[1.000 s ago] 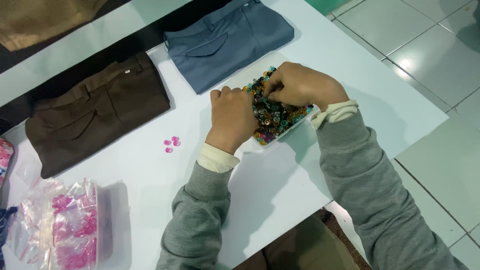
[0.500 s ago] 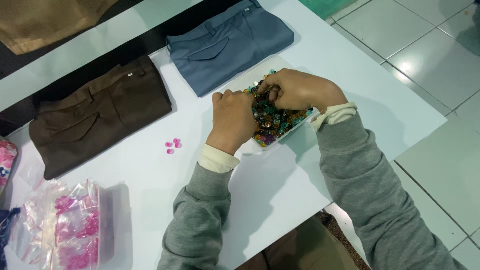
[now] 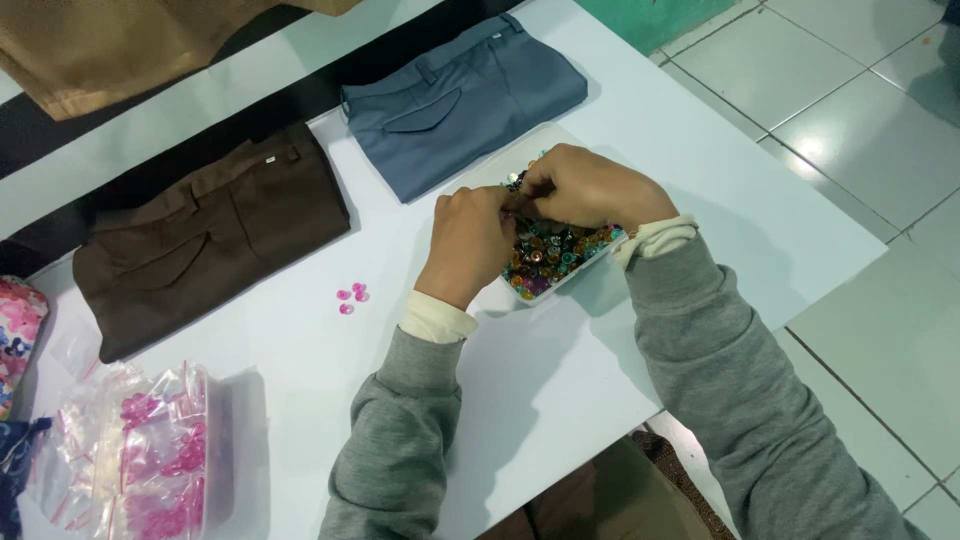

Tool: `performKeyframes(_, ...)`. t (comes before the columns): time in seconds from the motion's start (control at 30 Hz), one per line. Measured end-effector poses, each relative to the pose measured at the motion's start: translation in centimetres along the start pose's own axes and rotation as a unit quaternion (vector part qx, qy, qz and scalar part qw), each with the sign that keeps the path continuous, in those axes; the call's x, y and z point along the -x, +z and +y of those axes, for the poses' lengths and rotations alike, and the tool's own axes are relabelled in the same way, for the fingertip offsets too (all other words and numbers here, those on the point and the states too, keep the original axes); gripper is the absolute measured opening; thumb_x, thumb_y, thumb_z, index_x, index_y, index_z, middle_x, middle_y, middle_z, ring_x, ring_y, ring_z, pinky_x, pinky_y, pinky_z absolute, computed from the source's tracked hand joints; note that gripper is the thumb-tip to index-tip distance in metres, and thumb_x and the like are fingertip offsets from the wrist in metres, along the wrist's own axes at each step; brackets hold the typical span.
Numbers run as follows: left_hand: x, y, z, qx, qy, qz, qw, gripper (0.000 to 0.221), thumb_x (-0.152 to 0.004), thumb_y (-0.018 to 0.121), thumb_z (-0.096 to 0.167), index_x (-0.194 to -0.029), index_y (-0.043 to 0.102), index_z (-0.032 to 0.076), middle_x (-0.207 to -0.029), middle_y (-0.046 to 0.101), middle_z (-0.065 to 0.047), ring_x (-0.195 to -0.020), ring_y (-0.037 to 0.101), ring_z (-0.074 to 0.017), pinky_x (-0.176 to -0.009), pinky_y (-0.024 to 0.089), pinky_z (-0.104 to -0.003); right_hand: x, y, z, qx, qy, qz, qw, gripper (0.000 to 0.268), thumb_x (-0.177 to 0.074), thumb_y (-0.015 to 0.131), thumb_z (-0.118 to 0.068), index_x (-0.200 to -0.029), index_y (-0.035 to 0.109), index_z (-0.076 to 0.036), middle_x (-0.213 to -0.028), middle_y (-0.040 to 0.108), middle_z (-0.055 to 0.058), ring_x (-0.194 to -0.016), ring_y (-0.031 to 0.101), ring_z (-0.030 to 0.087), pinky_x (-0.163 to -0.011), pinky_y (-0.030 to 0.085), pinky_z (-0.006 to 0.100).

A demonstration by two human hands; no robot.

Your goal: Picking small decorative beads and placing them into a plastic bag

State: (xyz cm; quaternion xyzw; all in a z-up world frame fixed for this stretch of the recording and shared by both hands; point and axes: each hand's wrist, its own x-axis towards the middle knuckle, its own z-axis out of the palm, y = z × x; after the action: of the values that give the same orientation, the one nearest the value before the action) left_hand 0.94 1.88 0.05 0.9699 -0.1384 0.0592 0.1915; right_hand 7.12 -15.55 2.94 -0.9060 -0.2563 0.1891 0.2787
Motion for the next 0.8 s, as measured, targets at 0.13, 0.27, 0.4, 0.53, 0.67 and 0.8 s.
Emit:
performKeyframes(0.13, 0.2, 0.4, -1.0, 0.036, 0.004, 0.042, 0.998, 0.008, -0.084, 0.067, 0.004, -0.084, 0.075, 0.003, -0.069, 0.07, -0.016, -0.073, 0.067, -0.0399, -0.076, 0.05, -0.046, 0.8, -0.2, -0.7, -0.018, -0.016, 0.01, 1.0, 0.024, -0.086, 0.067, -0.008, -0.106, 0.08, -0.007, -0.098, 0.077, 0.021, -0.09, 0.074, 0.039, -0.075, 0.057, 0.049)
performKeyframes(0.27, 0.8, -0.7, -0.1, 0.113, 0.035, 0.16, 0.98, 0.012, -0.089, 0.068, 0.002, -0.098, 0.075, 0.002, -0.08, 0.073, -0.015, -0.081, 0.068, -0.0372, -0.077, 0.051, -0.045, 1.4, -0.6, -1.5, -0.084, -0.019, 0.05, 0.995, 0.02, -0.089, 0.069, -0.01, -0.105, 0.08, -0.007, -0.091, 0.078, 0.018, -0.075, 0.075, 0.03, -0.069, 0.059, 0.041)
performKeyframes(0.4, 3.1, -2.4, 1.1, 0.162, 0.074, 0.327, 0.928, 0.012, -0.098, 0.066, 0.003, -0.109, 0.069, 0.005, -0.089, 0.067, -0.01, -0.091, 0.064, -0.0293, -0.084, 0.048, -0.039, 1.0, -0.4, -1.8, -0.135, -0.114, 0.113, 0.978, 0.021, -0.098, 0.06, -0.011, -0.105, 0.074, 0.003, -0.09, 0.074, 0.025, -0.06, 0.072, 0.029, -0.057, 0.058, 0.041)
performKeyframes(0.53, 6.3, -0.7, -1.2, 0.124, 0.08, 0.403, 0.903, 0.017, -0.098, 0.069, 0.008, -0.114, 0.069, 0.011, -0.093, 0.064, -0.003, -0.095, 0.064, -0.0263, -0.089, 0.045, -0.038, 0.9, 0.2, -2.0, -0.197, -0.17, 0.122, 0.958, 0.019, -0.098, 0.06, -0.001, -0.106, 0.068, 0.014, -0.083, 0.069, 0.027, -0.065, 0.069, 0.026, -0.054, 0.06, 0.036)
performKeyframes(0.67, 10.3, -0.1, -2.2, 0.127, 0.057, 0.378, 0.915, 0.019, -0.093, 0.07, 0.003, -0.111, 0.071, 0.011, -0.095, 0.065, -0.002, -0.096, 0.065, -0.0256, -0.09, 0.046, -0.038, 1.3, 0.6, -2.7, -0.265, -0.208, 0.155, 0.929, 0.017, -0.096, 0.07, 0.006, -0.109, 0.067, 0.016, -0.088, 0.068, 0.029, -0.072, 0.071, 0.027, -0.057, 0.063, 0.037)
performKeyframes(0.8, 13.7, 0.1, -3.6, 0.118, 0.028, 0.339, 0.933, 0.023, -0.088, 0.071, 0.0, -0.108, 0.072, 0.01, -0.092, 0.067, -0.006, -0.09, 0.066, -0.0286, -0.084, 0.047, -0.039, 1.4, 1.2, -3.6, -0.254, -0.234, 0.192, 0.918, 0.016, -0.094, 0.073, 0.012, -0.108, 0.068, 0.017, -0.086, 0.067, 0.028, -0.072, 0.071, 0.028, -0.059, 0.064, 0.035)
